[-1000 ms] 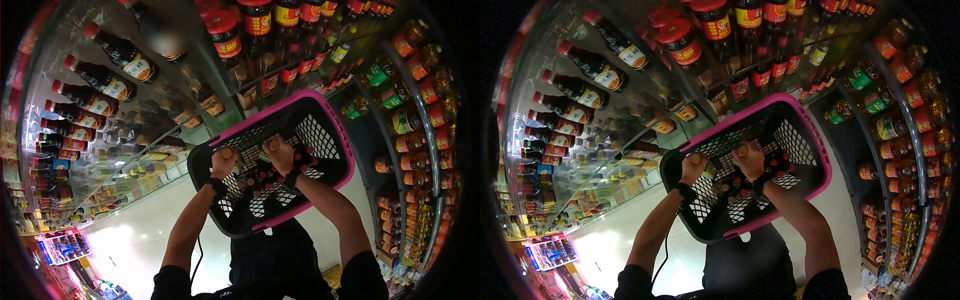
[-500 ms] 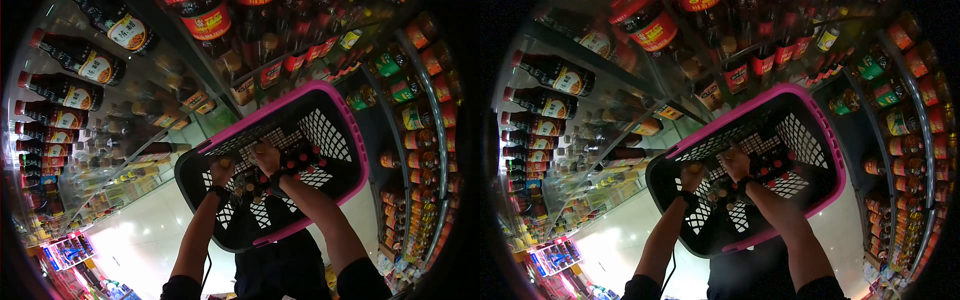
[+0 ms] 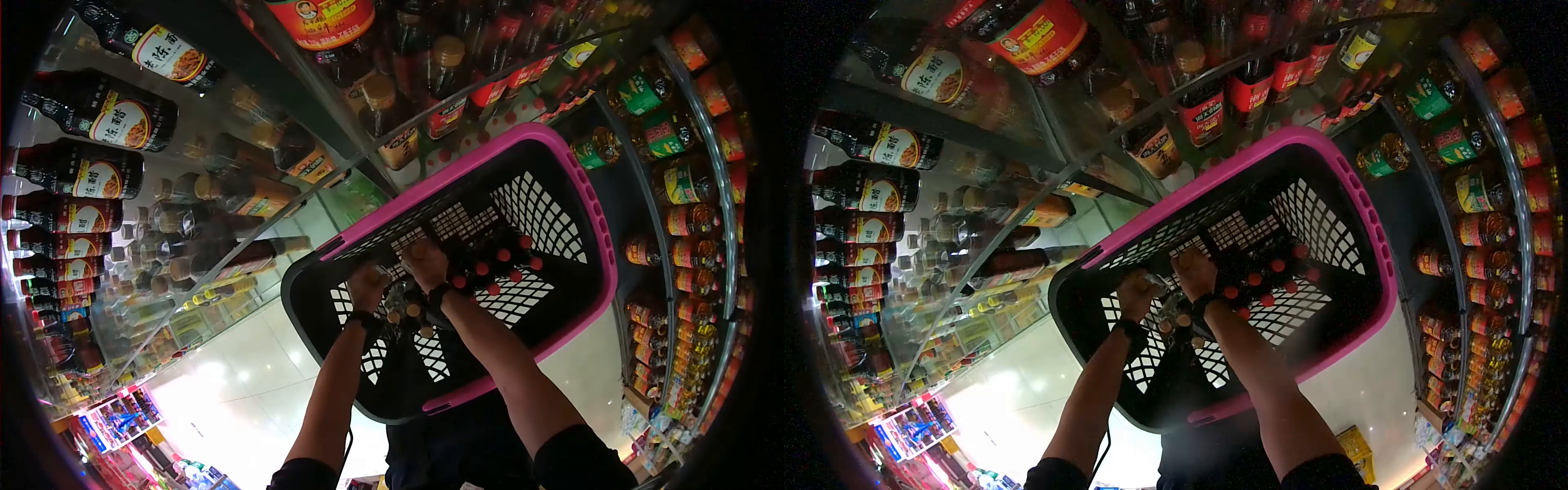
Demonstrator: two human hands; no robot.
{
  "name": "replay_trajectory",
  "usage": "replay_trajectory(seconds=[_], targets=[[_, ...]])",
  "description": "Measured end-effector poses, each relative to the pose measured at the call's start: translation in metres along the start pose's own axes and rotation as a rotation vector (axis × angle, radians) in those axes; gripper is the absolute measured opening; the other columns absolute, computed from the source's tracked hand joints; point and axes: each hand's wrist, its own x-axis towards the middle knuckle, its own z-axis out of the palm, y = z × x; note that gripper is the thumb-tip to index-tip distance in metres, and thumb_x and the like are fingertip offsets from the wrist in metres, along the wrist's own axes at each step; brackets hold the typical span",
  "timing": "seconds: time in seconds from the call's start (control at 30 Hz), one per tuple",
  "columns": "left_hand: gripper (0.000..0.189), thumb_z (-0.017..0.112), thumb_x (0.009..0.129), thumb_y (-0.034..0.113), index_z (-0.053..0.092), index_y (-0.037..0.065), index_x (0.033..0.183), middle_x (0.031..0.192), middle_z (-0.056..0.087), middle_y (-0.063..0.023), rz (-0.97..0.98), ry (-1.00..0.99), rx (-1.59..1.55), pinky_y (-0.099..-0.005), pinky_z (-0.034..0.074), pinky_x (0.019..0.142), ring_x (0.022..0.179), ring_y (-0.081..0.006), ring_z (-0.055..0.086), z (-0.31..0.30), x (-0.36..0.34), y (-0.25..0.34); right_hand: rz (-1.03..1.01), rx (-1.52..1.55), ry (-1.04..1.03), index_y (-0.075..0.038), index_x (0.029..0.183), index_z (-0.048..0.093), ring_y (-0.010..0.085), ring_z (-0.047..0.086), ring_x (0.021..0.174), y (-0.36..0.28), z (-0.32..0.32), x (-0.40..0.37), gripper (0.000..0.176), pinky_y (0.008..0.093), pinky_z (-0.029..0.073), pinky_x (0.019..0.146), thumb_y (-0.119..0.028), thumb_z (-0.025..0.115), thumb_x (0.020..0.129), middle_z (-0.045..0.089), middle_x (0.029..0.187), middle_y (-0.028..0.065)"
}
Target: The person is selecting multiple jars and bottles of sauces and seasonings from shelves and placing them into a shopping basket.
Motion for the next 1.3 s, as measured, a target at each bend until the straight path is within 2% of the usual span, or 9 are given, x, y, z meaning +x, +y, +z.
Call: replay_trajectory(seconds=[0.4, 0.5, 0.67, 0.8, 0.9, 0.97, 1.07, 1.2, 1.3], targets=[[0.039, 0.072, 0.063, 0.007, 0.061, 0.008, 0.1, 0.083, 0.061, -0.0084, 0.049, -0.16, 0.071, -0.0329, 0.049, 0.069, 0.074, -0.0221, 0.059, 0.002, -0.004, -0.025, 0.083, -0.012, -0.07, -0.011, 0.091, 0.055, 0.0322, 0.057, 0.074, 0.012, 0.025, 0.0, 0.027, 0.0463, 0.048, 0.059, -0.033, 0.064, 0.077, 0.059, 0.081, 0.0091], [0.048, 0.073, 0.066, 0.007, 0.057, 0.012, 0.111, 0.102, 0.056, -0.0122, -0.14, -0.311, 0.242, -0.0402, 0.048, 0.083, 0.098, -0.0289, 0.054, -0.001, -0.008, -0.023, 0.141, -0.104, -0.168, -0.01, 0.088, 0.057, 0.0315, 0.058, 0.076, 0.002, 0.024, -0.002, 0.027, 0.0441, 0.048, 0.061, -0.032, 0.066, 0.075, 0.06, 0.082, 0.0093], [0.045, 0.07, 0.066, 0.004, 0.059, 0.014, 0.109, 0.096, 0.058, -0.0091, -0.001, -0.259, 0.273, -0.0375, 0.047, 0.076, 0.088, -0.0252, 0.056, 0.004, -0.004, -0.04, 0.074, -0.049, -0.044, -0.008, 0.08, 0.06, 0.0305, 0.058, 0.076, 0.004, 0.028, -0.002, 0.026, 0.0426, 0.047, 0.064, -0.032, 0.067, 0.073, 0.06, 0.082, 0.0098], [0.04, 0.066, 0.066, 0.005, 0.062, 0.014, 0.104, 0.082, 0.063, -0.0091, -0.091, -0.206, 0.231, -0.0364, 0.049, 0.07, 0.077, -0.0244, 0.061, 0.002, -0.004, -0.036, 0.07, -0.132, -0.049, -0.005, 0.089, 0.053, 0.0346, 0.058, 0.079, 0.008, 0.03, -0.004, 0.038, 0.0425, 0.047, 0.069, -0.033, 0.068, 0.068, 0.061, 0.082, 0.0144], [0.038, 0.064, 0.066, 0.004, 0.062, 0.013, 0.103, 0.085, 0.063, -0.0102, -0.157, -0.232, 0.211, -0.0367, 0.049, 0.072, 0.08, -0.0251, 0.062, 0.005, -0.002, -0.057, 0.009, -0.165, -0.06, -0.005, 0.082, 0.055, 0.0333, 0.059, 0.077, 0.019, 0.034, -0.003, 0.025, 0.0421, 0.048, 0.068, -0.027, 0.063, 0.072, 0.061, 0.08, 0.013], [0.034, 0.061, 0.069, 0.006, 0.063, 0.012, 0.102, 0.084, 0.063, -0.0113, -0.107, -0.208, 0.237, -0.0369, 0.049, 0.073, 0.08, -0.0263, 0.061, 0.015, 0.002, -0.076, -0.38, -0.592, -0.194, -0.004, 0.075, 0.058, 0.0311, 0.06, 0.075, 0.04, 0.044, 0.006, 0.016, 0.0421, 0.048, 0.066, -0.02, 0.055, 0.076, 0.059, 0.075, 0.0117], [0.031, 0.059, 0.071, 0.012, 0.063, 0.011, 0.102, 0.086, 0.063, -0.0125, -0.018, -0.292, 0.238, -0.0376, 0.049, 0.073, 0.081, -0.0268, 0.061, 0.002, -0.001, -0.058, -0.19, -0.559, -0.248, -0.004, 0.07, 0.059, 0.03, 0.06, 0.071, 0.022, 0.042, 0.006, 0.016, 0.0416, 0.048, 0.063, -0.016, 0.049, 0.077, 0.056, 0.071, 0.0108], [0.03, 0.06, 0.072, 0.022, 0.064, 0.009, 0.099, 0.092, 0.063, -0.0149, -0.183, -0.464, 0.426, -0.0387, 0.048, 0.074, 0.087, -0.0287, 0.06, -0.011, -0.002, -0.011, -0.036, -0.5, -0.279, -0.005, 0.072, 0.059, 0.0333, 0.06, 0.069, 0.001, 0.037, 0.003, 0.017, 0.0426, 0.048, 0.061, -0.019, 0.051, 0.076, 0.06, 0.074, 0.014], [0.028, 0.059, 0.074, 0.02, 0.063, 0.009, 0.098, 0.094, 0.062, -0.0152, -0.146, -0.343, 0.332, -0.0405, 0.047, 0.076, 0.09, -0.0316, 0.059, -0.007, -0.009, -0.034, -0.03, -0.529, -0.358, -0.005, 0.073, 0.058, 0.0335, 0.06, 0.069, 0.003, 0.039, -0.002, 0.017, 0.0436, 0.048, 0.062, -0.021, 0.052, 0.075, 0.061, 0.073, 0.0149]])
